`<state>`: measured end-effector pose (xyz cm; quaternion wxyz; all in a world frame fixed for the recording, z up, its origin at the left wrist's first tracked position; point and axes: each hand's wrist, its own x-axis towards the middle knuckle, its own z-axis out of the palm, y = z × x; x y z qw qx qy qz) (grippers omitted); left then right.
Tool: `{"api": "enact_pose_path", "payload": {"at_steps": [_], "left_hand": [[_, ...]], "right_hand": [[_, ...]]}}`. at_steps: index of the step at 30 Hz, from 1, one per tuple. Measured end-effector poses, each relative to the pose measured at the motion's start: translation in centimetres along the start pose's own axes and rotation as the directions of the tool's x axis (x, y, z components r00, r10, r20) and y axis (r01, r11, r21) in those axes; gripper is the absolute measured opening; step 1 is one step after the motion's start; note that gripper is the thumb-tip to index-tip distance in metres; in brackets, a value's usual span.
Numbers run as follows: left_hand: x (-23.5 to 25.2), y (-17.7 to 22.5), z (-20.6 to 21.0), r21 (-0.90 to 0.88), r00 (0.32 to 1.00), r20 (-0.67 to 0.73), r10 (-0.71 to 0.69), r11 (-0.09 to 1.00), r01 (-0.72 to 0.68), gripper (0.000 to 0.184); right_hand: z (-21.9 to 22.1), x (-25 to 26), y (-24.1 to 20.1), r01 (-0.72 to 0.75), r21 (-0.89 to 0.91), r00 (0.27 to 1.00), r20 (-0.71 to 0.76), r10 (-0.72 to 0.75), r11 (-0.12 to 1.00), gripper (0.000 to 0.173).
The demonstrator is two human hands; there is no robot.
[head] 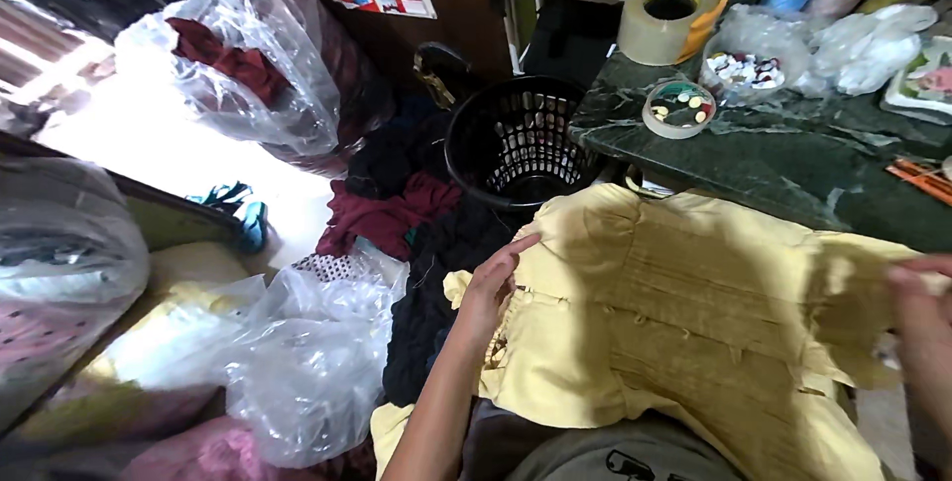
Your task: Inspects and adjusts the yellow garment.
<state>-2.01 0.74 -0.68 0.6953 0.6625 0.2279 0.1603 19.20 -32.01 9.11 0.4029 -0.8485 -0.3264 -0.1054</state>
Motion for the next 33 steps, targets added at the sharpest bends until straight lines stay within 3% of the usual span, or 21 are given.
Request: {"api": "enact_pose_path", "payload": {"at_steps": [2, 4, 6, 9, 10, 12, 14, 15, 19, 22, 23, 26, 27, 30, 33], "left_hand": [[-1.6, 0.6, 1.8, 0.254, 0.984, -0.171, 0.055, 0.967, -0.010, 0.056], [-3.8, 1.4, 4.2, 0.582, 0.943, -0.258, 0.209, 0.813, -0.021, 0.067], [-6.0, 1.6, 6.4, 0.795, 0.906, -0.128, 0.403, 0.587, -0.149, 0.070], [-8.0, -0.2, 8.0, 0.848, 0.877, 0.165, 0.451, 0.389, -0.359, 0.054], [-8.3, -1.1, 8.0, 0.831, 0.876, 0.244, 0.417, 0.376, -0.410, 0.052], [-8.7, -2.8, 7.4, 0.796, 0.867, 0.344, 0.361, 0.377, -0.473, 0.051], [-9.0, -3.7, 6.8, 0.782, 0.862, 0.380, 0.336, 0.380, -0.493, 0.052], [-9.1, -3.9, 6.6, 0.777, 0.860, 0.388, 0.333, 0.384, -0.499, 0.053], [-9.2, -4.1, 6.2, 0.727, 0.841, 0.426, 0.333, 0.427, -0.537, 0.062], [-9.2, -4.4, 6.0, 0.675, 0.813, 0.448, 0.371, 0.457, -0.580, 0.059], [-9.3, -4.4, 5.9, 0.661, 0.807, 0.456, 0.375, 0.464, -0.589, 0.057], [-9.2, -4.2, 6.0, 0.653, 0.809, 0.474, 0.348, 0.476, -0.588, 0.054], [-9.2, -4.0, 5.9, 0.658, 0.811, 0.482, 0.333, 0.473, -0.586, 0.054], [-9.0, -3.7, 5.9, 0.682, 0.815, 0.503, 0.288, 0.446, -0.579, 0.052], [-8.9, -3.6, 5.8, 0.702, 0.819, 0.513, 0.258, 0.424, -0.573, 0.052]], "right_hand": [[1.7, 1.8, -1.7, 0.126, -0.066, 0.985, 0.123, -0.117, 0.990, 0.031], [4.9, 3.7, -4.0, 0.225, -0.069, 0.956, 0.211, -0.206, 0.972, 0.028], [8.7, 5.9, -6.3, 0.283, -0.054, 0.916, 0.312, -0.253, 0.958, 0.031], [15.3, 8.7, -8.0, 0.299, -0.096, 0.858, 0.463, -0.223, 0.949, 0.062], [16.8, 9.3, -8.5, 0.274, -0.136, 0.813, 0.561, -0.154, 0.952, 0.068], [19.5, 9.7, -8.3, 0.291, -0.134, 0.733, 0.667, -0.132, 0.947, 0.050], [21.1, 9.1, -7.3, 0.370, -0.068, 0.744, 0.619, -0.251, 0.926, 0.021], [21.6, 8.8, -6.9, 0.388, -0.055, 0.762, 0.581, -0.286, 0.920, 0.018], [21.4, 8.8, -6.4, 0.321, -0.077, 0.814, 0.532, -0.233, 0.944, 0.025], [20.4, 9.7, -6.0, 0.203, -0.122, 0.790, 0.607, -0.089, 0.972, 0.063], [20.1, 9.9, -5.9, 0.186, -0.105, 0.775, 0.626, -0.080, 0.977, 0.063], [20.5, 9.7, -5.8, 0.265, 0.029, 0.762, 0.606, -0.228, 0.964, 0.022], [20.7, 9.7, -6.2, 0.285, 0.030, 0.752, 0.613, -0.243, 0.958, 0.016], [21.0, 9.7, -7.2, 0.295, -0.064, 0.753, 0.630, -0.190, 0.953, 0.014], [21.7, 9.6, -6.9, 0.298, -0.092, 0.829, 0.517, -0.210, 0.950, 0.015]]}}
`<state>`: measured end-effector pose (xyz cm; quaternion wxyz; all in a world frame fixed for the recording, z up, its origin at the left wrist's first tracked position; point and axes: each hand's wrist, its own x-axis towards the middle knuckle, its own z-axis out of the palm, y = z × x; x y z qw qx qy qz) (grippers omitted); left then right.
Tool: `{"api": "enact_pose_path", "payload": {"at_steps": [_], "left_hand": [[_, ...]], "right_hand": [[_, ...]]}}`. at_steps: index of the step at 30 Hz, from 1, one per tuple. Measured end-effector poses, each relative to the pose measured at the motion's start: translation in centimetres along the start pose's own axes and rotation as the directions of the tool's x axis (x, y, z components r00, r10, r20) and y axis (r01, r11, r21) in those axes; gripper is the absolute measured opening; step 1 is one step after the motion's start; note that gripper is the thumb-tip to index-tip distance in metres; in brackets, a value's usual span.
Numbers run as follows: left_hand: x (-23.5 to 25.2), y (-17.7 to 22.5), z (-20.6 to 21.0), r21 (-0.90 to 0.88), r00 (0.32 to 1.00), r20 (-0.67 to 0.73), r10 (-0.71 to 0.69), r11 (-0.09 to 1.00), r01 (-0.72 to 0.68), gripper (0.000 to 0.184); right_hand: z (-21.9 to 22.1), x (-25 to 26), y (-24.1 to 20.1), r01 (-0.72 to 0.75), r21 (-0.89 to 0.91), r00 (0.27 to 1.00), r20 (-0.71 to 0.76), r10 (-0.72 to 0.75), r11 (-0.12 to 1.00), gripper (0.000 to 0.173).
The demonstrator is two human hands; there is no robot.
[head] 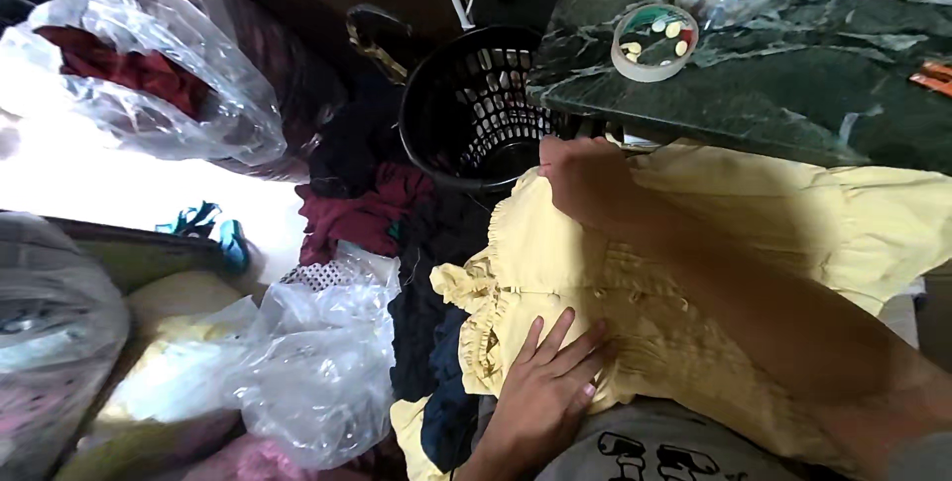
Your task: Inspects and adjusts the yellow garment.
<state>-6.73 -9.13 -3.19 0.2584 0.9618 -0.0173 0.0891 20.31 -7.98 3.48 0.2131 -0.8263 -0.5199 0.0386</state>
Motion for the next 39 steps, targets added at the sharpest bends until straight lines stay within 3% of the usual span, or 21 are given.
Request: {"api": "enact_pose_path", "payload": {"at_steps": [3, 6, 10, 13, 15, 19, 22, 25, 28, 31, 39], "left_hand": [[0.1, 0.1, 0.3, -0.006, 1.000, 0.002, -0.016, 1.000, 0.016, 0.052], [0.2, 0.0, 0.3, 0.003, 1.000, 0.017, -0.025, 1.000, 0.025, 0.052], [0.1, 0.1, 0.2, -0.015, 0.999, 0.026, -0.038, 0.999, 0.039, 0.050], [0.0, -0.1, -0.1, -0.093, 0.999, 0.011, -0.033, 0.995, 0.034, 0.051], [-0.1, -0.2, -0.1, -0.148, 0.996, -0.088, -0.020, 0.989, 0.007, 0.050], [1.1, 0.0, -1.0, -0.104, 0.925, -0.378, -0.038, 0.995, -0.001, 0.039], [3.2, 0.2, -1.8, -0.043, 0.886, -0.452, -0.104, 0.995, 0.095, 0.036], [5.3, -0.5, -1.6, -0.029, 0.909, -0.386, -0.156, 0.987, 0.157, 0.049], [6.0, -1.1, -0.9, 0.012, 0.936, -0.269, -0.226, 0.971, 0.238, 0.058], [5.8, -1.4, -0.5, 0.027, 0.933, -0.255, -0.253, 0.963, 0.268, 0.057], [5.6, -1.1, -0.3, 0.016, 0.923, -0.258, -0.287, 0.954, 0.301, 0.055]], "right_hand": [[0.9, 0.3, 0.9, 0.043, 0.021, 0.989, -0.142, -0.040, 0.999, 0.015], [1.5, 0.4, 1.2, 0.028, 0.096, 0.984, -0.177, -0.011, 0.995, 0.013], [0.2, 0.5, 0.9, -0.121, 0.129, 0.992, 0.041, 0.116, 0.984, 0.018], [-1.0, -0.2, 0.8, -0.103, 0.116, 0.989, 0.118, 0.089, 0.988, 0.021], [-1.5, -2.3, 0.9, 0.003, 0.157, 1.000, 0.013, -0.006, 0.988, 0.025], [-3.7, -9.1, -0.2, 0.066, 0.186, 0.993, 0.086, -0.083, 0.980, 0.010], [-3.1, -13.4, 0.0, 0.069, 0.277, 0.986, 0.128, -0.108, 0.958, 0.011], [-2.2, -14.8, 0.3, 0.004, 0.322, 0.991, 0.127, -0.047, 0.947, 0.018], [-0.5, -15.0, 0.5, 0.118, 0.233, 0.993, -0.047, -0.110, 0.965, 0.016], [1.1, -15.0, 0.7, 0.232, 0.095, 0.961, -0.174, -0.213, 0.968, 0.015], [0.1, -15.4, -0.7, 0.336, -0.021, 0.926, -0.173, -0.335, 0.942, 0.017]]}}
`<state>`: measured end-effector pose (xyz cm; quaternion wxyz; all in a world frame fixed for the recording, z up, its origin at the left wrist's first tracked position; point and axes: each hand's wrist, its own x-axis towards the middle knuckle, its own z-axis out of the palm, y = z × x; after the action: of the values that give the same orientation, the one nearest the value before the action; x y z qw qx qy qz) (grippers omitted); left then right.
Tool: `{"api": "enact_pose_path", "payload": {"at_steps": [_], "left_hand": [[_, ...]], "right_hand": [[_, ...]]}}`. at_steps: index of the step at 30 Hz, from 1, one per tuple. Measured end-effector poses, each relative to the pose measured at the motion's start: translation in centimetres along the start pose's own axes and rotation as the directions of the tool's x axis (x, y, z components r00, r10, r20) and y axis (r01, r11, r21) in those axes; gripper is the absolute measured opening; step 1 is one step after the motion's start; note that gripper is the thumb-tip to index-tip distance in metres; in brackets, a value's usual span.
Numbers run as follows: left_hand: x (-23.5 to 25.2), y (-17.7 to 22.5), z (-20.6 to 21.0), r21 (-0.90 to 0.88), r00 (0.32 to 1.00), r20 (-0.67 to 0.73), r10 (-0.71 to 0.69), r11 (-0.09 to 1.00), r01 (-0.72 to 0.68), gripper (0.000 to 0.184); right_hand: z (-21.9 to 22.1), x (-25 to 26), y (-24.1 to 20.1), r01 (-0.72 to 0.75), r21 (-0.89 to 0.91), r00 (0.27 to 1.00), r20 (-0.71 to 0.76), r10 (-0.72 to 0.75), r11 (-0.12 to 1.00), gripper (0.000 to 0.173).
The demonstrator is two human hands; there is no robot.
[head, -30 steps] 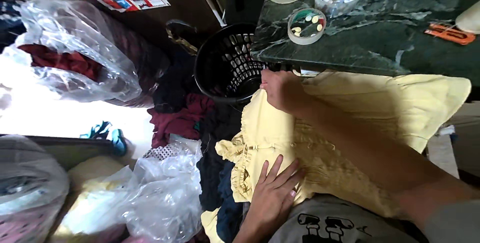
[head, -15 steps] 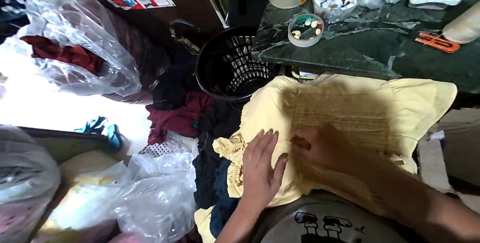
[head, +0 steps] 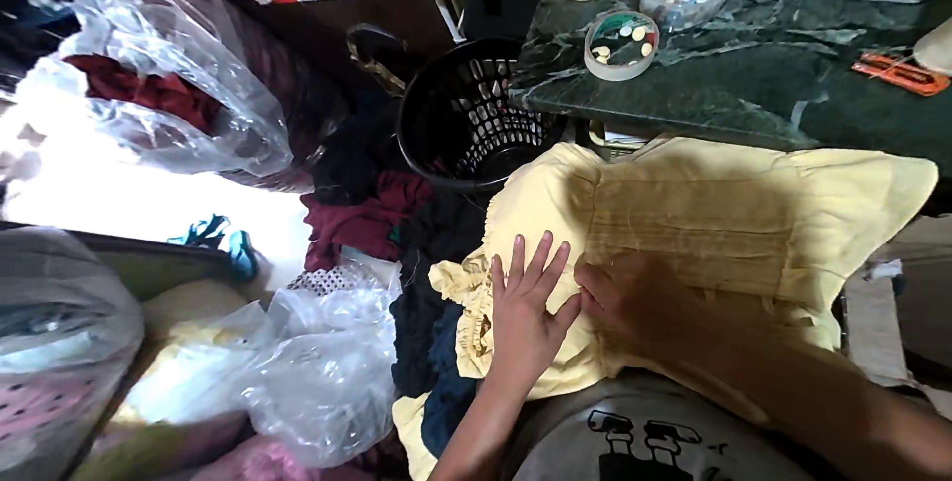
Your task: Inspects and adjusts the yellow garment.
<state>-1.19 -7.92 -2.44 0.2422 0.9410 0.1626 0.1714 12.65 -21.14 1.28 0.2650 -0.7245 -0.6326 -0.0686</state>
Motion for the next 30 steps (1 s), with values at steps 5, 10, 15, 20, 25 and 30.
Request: {"api": "enact_pose_path", "payload": {"at_steps": [5, 10, 15, 20, 25, 30], "left_hand": [[0.2, 0.1, 0.0, -0.040, 1.000, 0.002, -0.016, 0.999, 0.016, 0.056], [1.0, 1.5, -0.2, -0.132, 0.988, -0.093, -0.120, 0.985, 0.107, 0.040], [2.1, 2.4, 0.6, -0.069, 0.964, -0.191, -0.184, 0.982, 0.173, 0.041], [1.1, 0.6, 0.1, -0.120, 0.996, -0.041, -0.083, 0.990, 0.078, 0.047], [-1.0, -1.4, -0.4, -0.155, 0.999, -0.038, -0.003, 0.988, -0.003, 0.053], [-1.0, -2.3, -0.6, -0.101, 0.997, 0.016, -0.081, 0.991, 0.083, 0.060]], "right_hand": [[-0.7, 0.2, -0.2, -0.048, 0.037, 0.998, -0.026, 0.049, 0.998, 0.018], [-0.6, 0.4, -0.5, -0.064, 0.037, 0.997, -0.038, 0.065, 0.997, 0.017], [0.4, 0.1, -0.8, -0.036, 0.040, 0.999, -0.024, 0.037, 0.999, 0.018], [0.9, -0.4, -0.5, -0.079, 0.056, 0.997, 0.003, 0.079, 0.995, 0.018], [1.7, -0.7, -0.6, -0.091, 0.045, 0.996, -0.015, 0.092, 0.995, 0.018], [1.2, -0.7, -0.6, -0.052, 0.075, 0.998, 0.044, 0.049, 0.996, 0.019]]}}
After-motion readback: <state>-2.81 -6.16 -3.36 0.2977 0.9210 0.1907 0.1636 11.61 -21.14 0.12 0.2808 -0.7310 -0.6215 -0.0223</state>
